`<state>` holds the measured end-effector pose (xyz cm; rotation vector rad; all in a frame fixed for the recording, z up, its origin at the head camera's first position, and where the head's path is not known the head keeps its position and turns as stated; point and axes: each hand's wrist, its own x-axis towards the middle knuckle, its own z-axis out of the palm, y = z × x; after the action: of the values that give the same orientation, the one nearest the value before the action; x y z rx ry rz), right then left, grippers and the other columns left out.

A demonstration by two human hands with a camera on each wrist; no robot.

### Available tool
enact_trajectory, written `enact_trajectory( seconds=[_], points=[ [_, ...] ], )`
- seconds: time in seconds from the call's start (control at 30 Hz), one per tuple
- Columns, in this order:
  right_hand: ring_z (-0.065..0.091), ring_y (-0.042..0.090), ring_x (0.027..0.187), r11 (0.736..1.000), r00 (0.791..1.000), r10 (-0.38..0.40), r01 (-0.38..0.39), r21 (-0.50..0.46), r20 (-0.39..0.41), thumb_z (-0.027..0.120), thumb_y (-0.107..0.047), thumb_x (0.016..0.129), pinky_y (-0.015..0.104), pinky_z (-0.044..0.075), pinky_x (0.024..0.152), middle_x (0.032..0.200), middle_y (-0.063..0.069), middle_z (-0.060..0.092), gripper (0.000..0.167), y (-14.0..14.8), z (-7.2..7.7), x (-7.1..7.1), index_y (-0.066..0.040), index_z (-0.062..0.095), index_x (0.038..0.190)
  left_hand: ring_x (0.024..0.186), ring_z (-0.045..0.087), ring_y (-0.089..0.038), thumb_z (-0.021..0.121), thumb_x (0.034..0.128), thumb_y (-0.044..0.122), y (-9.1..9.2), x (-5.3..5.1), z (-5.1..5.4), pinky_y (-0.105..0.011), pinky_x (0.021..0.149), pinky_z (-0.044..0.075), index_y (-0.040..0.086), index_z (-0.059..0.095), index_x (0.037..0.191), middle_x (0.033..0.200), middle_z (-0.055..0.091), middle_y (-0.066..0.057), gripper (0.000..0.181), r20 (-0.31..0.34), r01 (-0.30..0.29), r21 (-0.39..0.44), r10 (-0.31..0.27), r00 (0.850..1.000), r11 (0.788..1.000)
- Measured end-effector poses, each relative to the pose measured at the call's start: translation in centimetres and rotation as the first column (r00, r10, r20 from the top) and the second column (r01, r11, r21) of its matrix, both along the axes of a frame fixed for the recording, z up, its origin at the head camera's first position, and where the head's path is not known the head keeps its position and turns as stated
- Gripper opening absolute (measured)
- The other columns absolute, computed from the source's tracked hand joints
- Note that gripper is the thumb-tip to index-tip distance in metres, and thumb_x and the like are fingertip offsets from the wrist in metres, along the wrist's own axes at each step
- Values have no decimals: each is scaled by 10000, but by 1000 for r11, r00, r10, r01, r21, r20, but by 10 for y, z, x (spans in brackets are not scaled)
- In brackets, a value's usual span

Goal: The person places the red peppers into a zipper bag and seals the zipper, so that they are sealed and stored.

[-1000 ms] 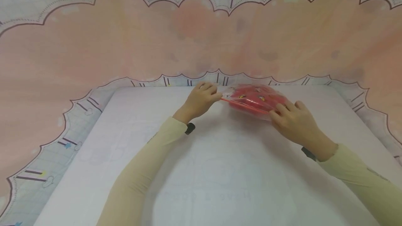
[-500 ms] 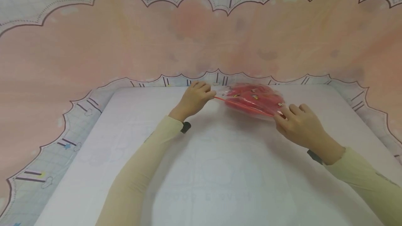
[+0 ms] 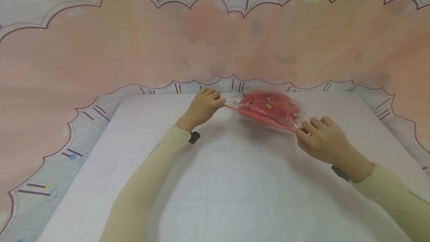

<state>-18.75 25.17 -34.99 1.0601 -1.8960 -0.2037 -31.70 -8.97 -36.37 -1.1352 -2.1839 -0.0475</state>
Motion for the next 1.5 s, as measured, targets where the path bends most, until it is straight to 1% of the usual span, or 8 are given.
enact_trajectory(
  seconds=[0.27,0.43,0.63,0.87,1.07,1.27,1.4,1.5],
  points=[
    [389,242,480,1000,999,9,-8,-11,38,335,-129,945,332,298,414,576,104,475,336,3,-3,-2,-18,490,669,839,569,-227,627,877,72,-20,44,10,-381,799,463,163,578,850,783,581,-38,107,-85,50,-59,-55,995,997],
    [409,238,504,999,998,41,-40,-18,44,345,-132,950,325,301,435,606,94,509,322,3,-7,-8,-35,514,693,828,573,-209,685,837,90,-32,70,12,-349,800,475,170,606,878,802,617,-33,119,-88,58,-122,-69,994,991],
    [390,222,514,995,995,100,-99,-22,26,357,-125,937,314,282,443,621,70,491,294,-8,-18,-22,-52,504,693,804,566,-200,727,798,96,-47,88,6,-340,800,482,159,588,858,788,608,-26,165,-85,46,-155,-60,995,987],
    [434,219,522,995,992,99,-100,5,76,316,-142,951,309,320,466,622,56,508,327,-20,-30,-35,-68,524,710,777,558,-200,759,770,111,-60,91,-4,-344,789,486,159,585,850,776,612,-29,197,-38,35,-143,-40,998,989],
    [415,195,523,994,977,60,-78,81,206,324,-136,929,278,277,492,604,31,492,305,-22,-50,-41,-83,538,717,801,544,-194,750,783,211,-63,82,-18,-350,820,470,166,641,864,792,621,-11,144,104,30,-136,-16,994,990],
    [435,194,552,989,963,-1,-40,144,269,587,-98,797,295,290,513,625,22,500,80,-23,-65,-43,-98,556,723,793,536,-178,748,789,221,-64,68,-37,-342,830,459,180,641,846,771,608,16,129,244,31,-181,14,970,983],
    [469,189,593,975,941,-92,19,221,326,766,-134,713,294,327,533,673,22,561,180,-27,-62,-38,-113,597,771,761,538,-170,767,771,222,-63,66,-40,-340,814,454,180,620,793,719,587,34,154,255,41,-210,14,967,977],
    [483,185,615,965,921,-139,44,257,365,786,-187,717,292,345,550,697,18,582,204,-28,-57,-34,-125,609,797,749,540,-171,770,763,225,-61,66,-40,-345,806,454,174,599,763,692,567,41,179,241,49,-231,8,970,972]
  ],
)
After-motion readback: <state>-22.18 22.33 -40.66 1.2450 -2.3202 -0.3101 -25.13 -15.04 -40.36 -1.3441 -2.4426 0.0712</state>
